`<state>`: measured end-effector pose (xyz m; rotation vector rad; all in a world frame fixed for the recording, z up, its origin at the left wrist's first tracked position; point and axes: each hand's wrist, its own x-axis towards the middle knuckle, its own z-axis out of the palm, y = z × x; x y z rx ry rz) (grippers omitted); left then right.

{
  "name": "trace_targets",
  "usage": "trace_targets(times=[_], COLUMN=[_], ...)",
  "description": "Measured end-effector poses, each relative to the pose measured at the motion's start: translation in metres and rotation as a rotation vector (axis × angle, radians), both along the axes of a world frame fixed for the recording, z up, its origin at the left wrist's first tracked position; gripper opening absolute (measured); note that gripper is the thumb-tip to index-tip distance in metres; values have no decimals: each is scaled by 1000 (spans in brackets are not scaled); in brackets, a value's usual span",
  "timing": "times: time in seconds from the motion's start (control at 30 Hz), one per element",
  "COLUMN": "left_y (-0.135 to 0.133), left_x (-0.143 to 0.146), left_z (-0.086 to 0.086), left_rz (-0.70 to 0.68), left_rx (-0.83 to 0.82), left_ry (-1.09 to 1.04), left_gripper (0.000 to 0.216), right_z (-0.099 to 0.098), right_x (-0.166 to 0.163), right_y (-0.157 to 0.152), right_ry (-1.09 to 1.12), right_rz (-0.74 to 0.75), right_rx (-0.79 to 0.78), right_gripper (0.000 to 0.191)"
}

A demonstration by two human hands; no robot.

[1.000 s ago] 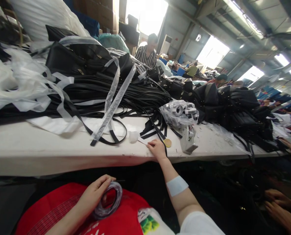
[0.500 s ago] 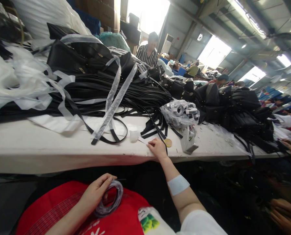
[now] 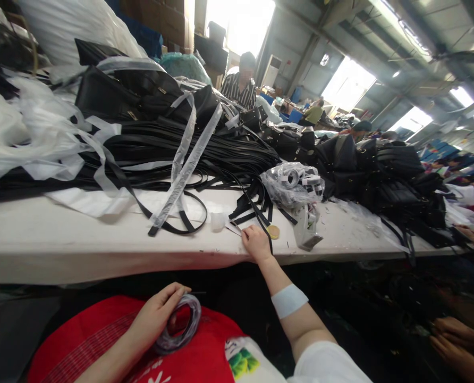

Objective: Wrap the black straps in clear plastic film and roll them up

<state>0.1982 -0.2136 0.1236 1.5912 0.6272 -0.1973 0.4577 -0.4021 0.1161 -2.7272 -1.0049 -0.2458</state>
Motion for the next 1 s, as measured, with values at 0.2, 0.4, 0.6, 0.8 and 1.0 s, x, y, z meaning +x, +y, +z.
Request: trace_targets(times=[0.2, 0.4, 0.6, 0.8, 1.0], left_y=[2, 1, 0, 6, 6], left_x=[-1, -8, -5, -6, -6], left_z=[-2, 3, 9, -2, 3], left_rz=[-25, 64, 153, 116, 41], left_rx=[17, -106, -103, 15, -19], left_ry=[-55, 18, -36, -113, -35], left_gripper=[44, 47, 38, 30, 45], right_z=[-1, 34, 69, 83, 96], right_x=[8, -3, -75, -129, -151], right_y=[8, 0, 17, 24, 37], right_ry=[-34, 70, 697, 875, 567], right_rz=[-116, -154, 285, 439, 406], right_rx=[59, 401, 523, 269, -112], right_gripper=[17, 34, 40, 18, 24])
